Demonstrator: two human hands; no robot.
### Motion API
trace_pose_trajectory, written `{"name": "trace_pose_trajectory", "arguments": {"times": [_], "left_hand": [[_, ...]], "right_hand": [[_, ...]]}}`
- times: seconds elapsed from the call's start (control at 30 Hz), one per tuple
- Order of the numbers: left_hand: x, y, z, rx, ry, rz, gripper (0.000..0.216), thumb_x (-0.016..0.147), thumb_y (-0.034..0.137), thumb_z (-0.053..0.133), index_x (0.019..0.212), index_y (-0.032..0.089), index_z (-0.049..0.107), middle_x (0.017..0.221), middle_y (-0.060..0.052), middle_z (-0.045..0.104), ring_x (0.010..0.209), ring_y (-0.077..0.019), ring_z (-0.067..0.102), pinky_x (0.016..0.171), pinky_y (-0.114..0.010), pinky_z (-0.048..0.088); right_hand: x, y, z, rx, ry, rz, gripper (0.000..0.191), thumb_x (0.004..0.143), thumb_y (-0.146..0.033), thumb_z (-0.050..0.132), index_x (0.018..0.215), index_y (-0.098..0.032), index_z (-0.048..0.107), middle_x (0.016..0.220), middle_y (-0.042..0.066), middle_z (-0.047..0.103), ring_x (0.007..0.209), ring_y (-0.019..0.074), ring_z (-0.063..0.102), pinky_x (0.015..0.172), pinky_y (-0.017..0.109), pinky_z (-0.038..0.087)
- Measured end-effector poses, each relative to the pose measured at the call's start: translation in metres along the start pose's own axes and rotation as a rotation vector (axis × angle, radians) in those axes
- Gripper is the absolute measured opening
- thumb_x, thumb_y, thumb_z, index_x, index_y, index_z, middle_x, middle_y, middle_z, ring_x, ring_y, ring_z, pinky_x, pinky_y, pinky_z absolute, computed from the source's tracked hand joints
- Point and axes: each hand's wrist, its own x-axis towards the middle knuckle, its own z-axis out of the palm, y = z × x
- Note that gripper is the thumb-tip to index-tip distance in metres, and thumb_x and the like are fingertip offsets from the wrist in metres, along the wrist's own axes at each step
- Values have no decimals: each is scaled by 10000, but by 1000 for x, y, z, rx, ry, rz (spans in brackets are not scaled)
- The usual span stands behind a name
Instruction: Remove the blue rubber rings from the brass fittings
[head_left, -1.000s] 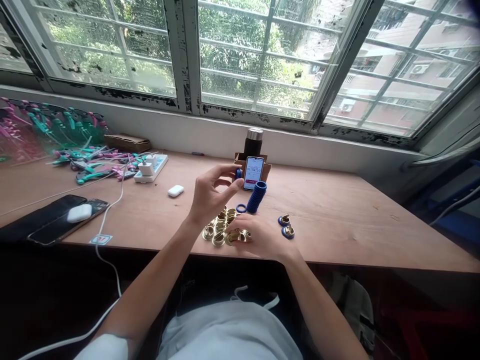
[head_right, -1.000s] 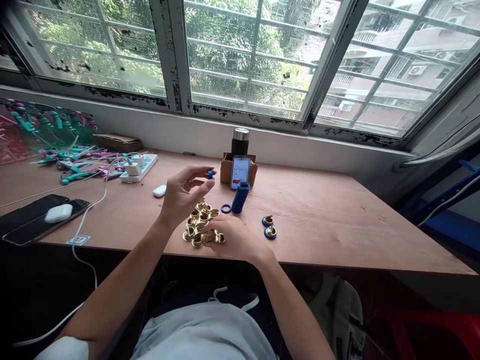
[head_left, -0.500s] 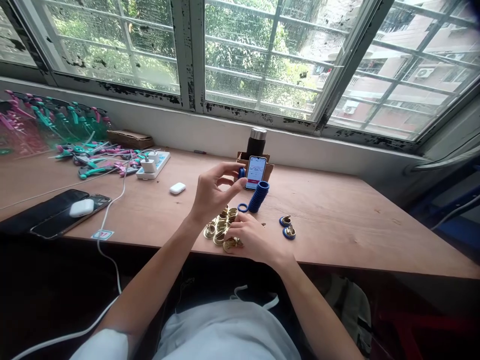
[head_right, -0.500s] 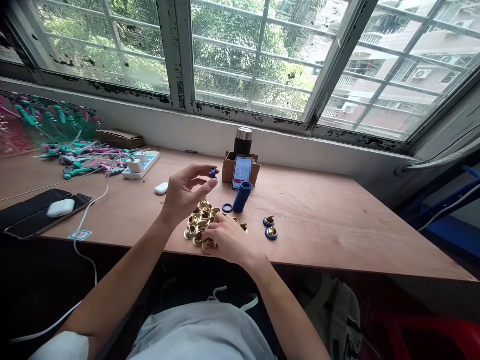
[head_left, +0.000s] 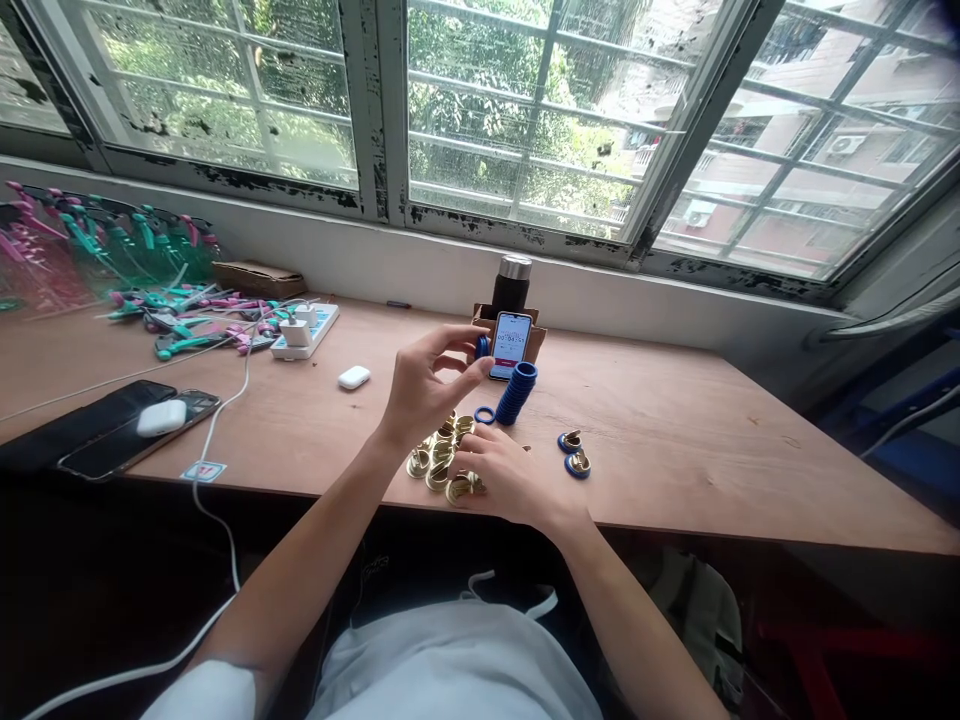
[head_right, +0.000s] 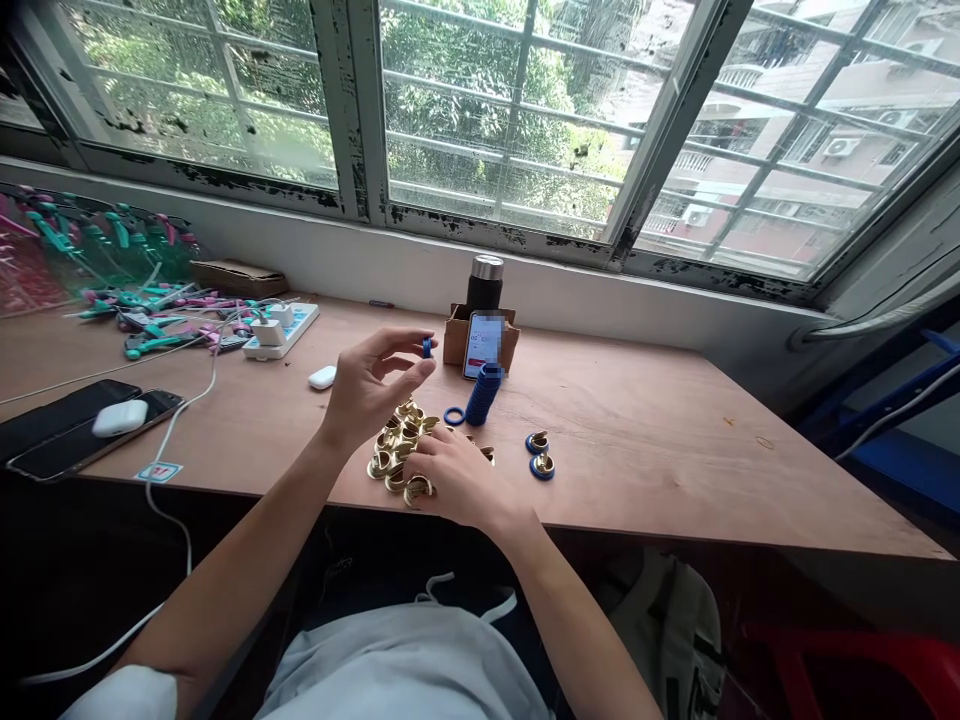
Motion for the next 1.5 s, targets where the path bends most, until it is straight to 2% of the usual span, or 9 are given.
{"name": "trace_pose_trajectory", "arguments": {"times": [0.17, 0.3, 0.4, 0.47, 0.53, 0.8, 1.03, 1.27, 1.5], "left_hand": [[0, -5, -1, 41, -52, -62, 442, 849, 320, 818, 1247, 183, 684, 1141, -90, 769, 1011, -200, 741, 871, -331, 651], [0, -7, -2, 130, -213, -110, 350, 865, 334, 788, 1177, 182, 743, 1110, -88, 784, 954, -207, 745, 864, -364, 644], [-2, -7, 0, 124, -365, -133, 300, 889, 310, 750, 1168, 201, 766, 1134, -78, 783, 992, -212, 743, 907, -380, 633], [-4, -7, 3, 101, -429, -136, 288, 898, 277, 725, 1174, 207, 768, 1144, -74, 783, 1008, -213, 743, 938, -392, 627], [-6, -7, 5, 69, -459, -135, 318, 900, 250, 708, 1212, 204, 749, 1158, -75, 779, 1001, -211, 746, 933, -395, 634], [-5, -10, 7, 38, -485, -117, 438, 900, 236, 722, 1331, 227, 648, 1220, -70, 745, 1074, -213, 725, 935, -388, 631], [-3, -12, 4, 138, -438, -158, 465, 896, 358, 759, 1329, 237, 641, 1295, -84, 712, 1111, -241, 701, 935, -433, 612], [-1, -12, 1, 137, -363, -170, 439, 901, 366, 765, 1301, 228, 650, 1238, -75, 740, 1112, -230, 703, 932, -407, 601], [1, -15, -2, 118, -318, -186, 431, 914, 373, 752, 1300, 215, 646, 1226, -89, 743, 1125, -236, 704, 932, -405, 607]], "right_hand": [[-7, 1, -12, 113, 102, 55, 244, 851, -249, 848, 1000, -228, 656, 1014, 37, 695, 978, 230, 622, 827, 350, 524], [-16, 10, -21, 234, 346, 191, 183, 958, -252, 711, 1091, -245, 585, 870, -10, 656, 722, 157, 592, 654, 284, 474], [-21, 16, -28, 259, 514, 257, 292, 1007, -275, 619, 1279, -263, 515, 809, -30, 622, 650, 147, 546, 617, 274, 456], [-23, 20, -33, 230, 543, 260, 249, 1031, -281, 575, 1279, -266, 556, 822, -17, 633, 674, 152, 561, 647, 283, 466], [-25, 24, -37, 208, 524, 247, 167, 1042, -282, 556, 1185, -259, 639, 852, 5, 659, 708, 160, 591, 666, 291, 475], [-28, 37, -39, 293, 522, 196, 162, 1031, -273, 599, 1123, -271, 733, 994, 33, 718, 773, 174, 666, 670, 314, 541], [-28, 50, -40, 275, 731, 286, 145, 994, -330, 654, 1047, -281, 779, 1225, 62, 731, 1016, 234, 717, 743, 348, 589], [-26, 70, -40, 209, 893, 457, 203, 939, -409, 701, 1059, -258, 765, 1108, 65, 781, 913, 236, 721, 729, 357, 575], [-11, 93, -47, 177, 820, 558, 286, 904, -502, 697, 959, -234, 778, 961, 80, 789, 854, 252, 721, 687, 343, 551]]}}
